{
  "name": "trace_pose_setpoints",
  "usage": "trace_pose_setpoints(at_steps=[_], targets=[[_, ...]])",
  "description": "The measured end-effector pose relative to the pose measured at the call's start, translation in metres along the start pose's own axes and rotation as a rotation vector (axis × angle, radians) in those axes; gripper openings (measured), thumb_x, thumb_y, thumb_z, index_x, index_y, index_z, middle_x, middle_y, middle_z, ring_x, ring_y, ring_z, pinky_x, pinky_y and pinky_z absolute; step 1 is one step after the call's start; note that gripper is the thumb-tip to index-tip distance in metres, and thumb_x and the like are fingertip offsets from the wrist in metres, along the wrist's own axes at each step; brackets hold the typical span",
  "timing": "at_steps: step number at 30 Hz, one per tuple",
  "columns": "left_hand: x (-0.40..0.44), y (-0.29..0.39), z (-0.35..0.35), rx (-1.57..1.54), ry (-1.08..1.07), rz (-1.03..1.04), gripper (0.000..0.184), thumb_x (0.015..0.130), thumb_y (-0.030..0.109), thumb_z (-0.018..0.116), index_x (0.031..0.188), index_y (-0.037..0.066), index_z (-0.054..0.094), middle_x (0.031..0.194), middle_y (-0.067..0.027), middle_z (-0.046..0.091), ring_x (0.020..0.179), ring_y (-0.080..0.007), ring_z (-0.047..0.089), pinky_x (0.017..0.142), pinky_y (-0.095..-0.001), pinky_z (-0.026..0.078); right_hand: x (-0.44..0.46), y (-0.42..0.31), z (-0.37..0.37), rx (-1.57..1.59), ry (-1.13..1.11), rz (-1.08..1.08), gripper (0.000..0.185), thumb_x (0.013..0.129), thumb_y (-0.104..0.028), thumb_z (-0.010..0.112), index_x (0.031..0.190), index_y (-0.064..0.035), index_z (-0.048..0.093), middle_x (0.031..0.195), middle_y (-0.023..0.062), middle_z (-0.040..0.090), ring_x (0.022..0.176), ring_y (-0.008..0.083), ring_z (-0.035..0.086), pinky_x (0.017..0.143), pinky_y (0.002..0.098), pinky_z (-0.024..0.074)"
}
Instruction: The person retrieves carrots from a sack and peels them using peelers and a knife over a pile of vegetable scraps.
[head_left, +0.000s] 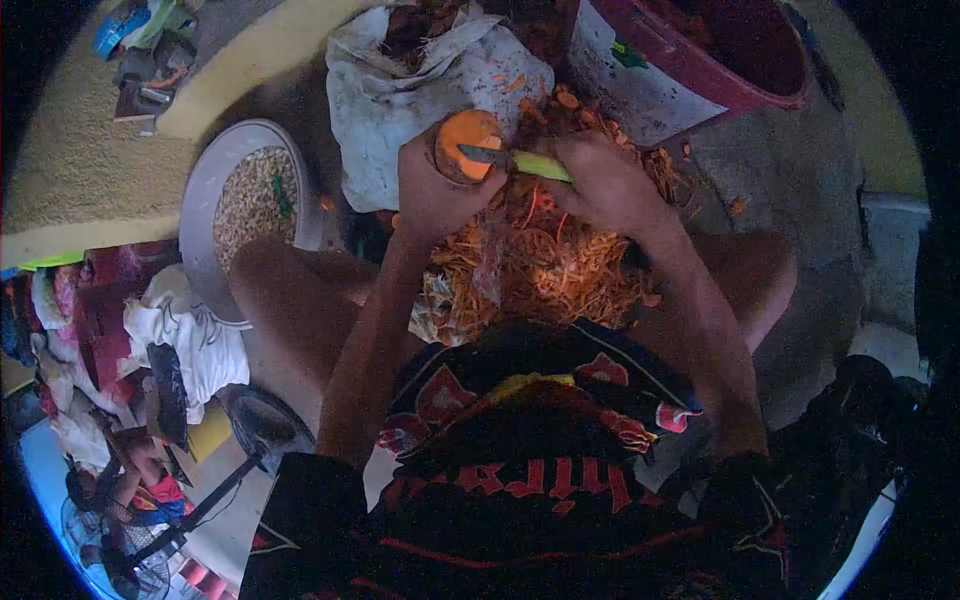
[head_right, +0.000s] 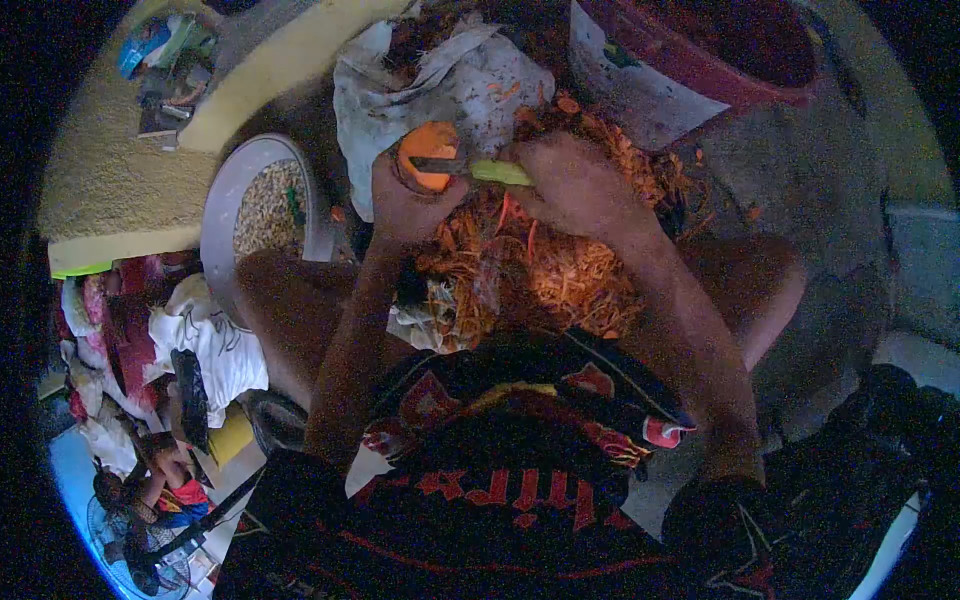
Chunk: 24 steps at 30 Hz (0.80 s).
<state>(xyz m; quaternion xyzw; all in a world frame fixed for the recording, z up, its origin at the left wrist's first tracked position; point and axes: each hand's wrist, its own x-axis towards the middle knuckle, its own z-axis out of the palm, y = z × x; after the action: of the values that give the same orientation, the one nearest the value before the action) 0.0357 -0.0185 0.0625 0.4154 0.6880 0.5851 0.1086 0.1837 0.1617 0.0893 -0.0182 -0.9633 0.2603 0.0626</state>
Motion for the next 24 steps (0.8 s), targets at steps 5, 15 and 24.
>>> trace_pose_setpoints(at_steps=[5, 15, 24], targets=[[-0.001, 0.005, -0.005, 0.025, -0.049, -0.001, 0.052, 0.067, 0.015, 0.085, 0.111, -0.003, 0.064, 0.103, -0.0115, 0.071, 0.096, -0.0192, 0.069, 0.087, -0.0351, 0.055, 0.001, 0.005, 0.000, -0.162, -0.073, 0.017, 0.039, 0.085, -0.027, 0.067, 0.114, -0.0032, 0.061, 0.094, 0.0193, 0.063, 0.097, 0.0371, 0.062, 0.087, 0.0497, 0.0512], [-0.003, -0.010, -0.012, -0.073, -0.314, -0.010, 0.075, 0.075, 0.017, 0.086, 0.134, 0.002, 0.043, 0.120, -0.0129, 0.061, 0.109, -0.0232, 0.063, 0.095, -0.0371, 0.050, 0.006, 0.084, -0.026, -0.200, -0.091, 0.484, 0.057, 0.092, -0.053, 0.062, 0.108, 0.0019, 0.062, 0.086, 0.0210, 0.060, 0.078, 0.0368, 0.060, 0.071, 0.0506, 0.0467], [0.002, 0.018, -0.008, -0.669, -0.119, -0.620, 0.056, 0.089, 0.006, 0.071, 0.138, 0.004, 0.043, 0.114, -0.0111, 0.063, 0.102, -0.0195, 0.065, 0.088, -0.0310, 0.056, 0.007, 0.051, -0.043, 0.287, 0.153, 0.423, 0.031, 0.091, -0.030, 0.074, 0.100, -0.0031, 0.064, 0.086, 0.0028, 0.061, 0.081, 0.0109, 0.056, 0.071, 0.0334, 0.0450]])
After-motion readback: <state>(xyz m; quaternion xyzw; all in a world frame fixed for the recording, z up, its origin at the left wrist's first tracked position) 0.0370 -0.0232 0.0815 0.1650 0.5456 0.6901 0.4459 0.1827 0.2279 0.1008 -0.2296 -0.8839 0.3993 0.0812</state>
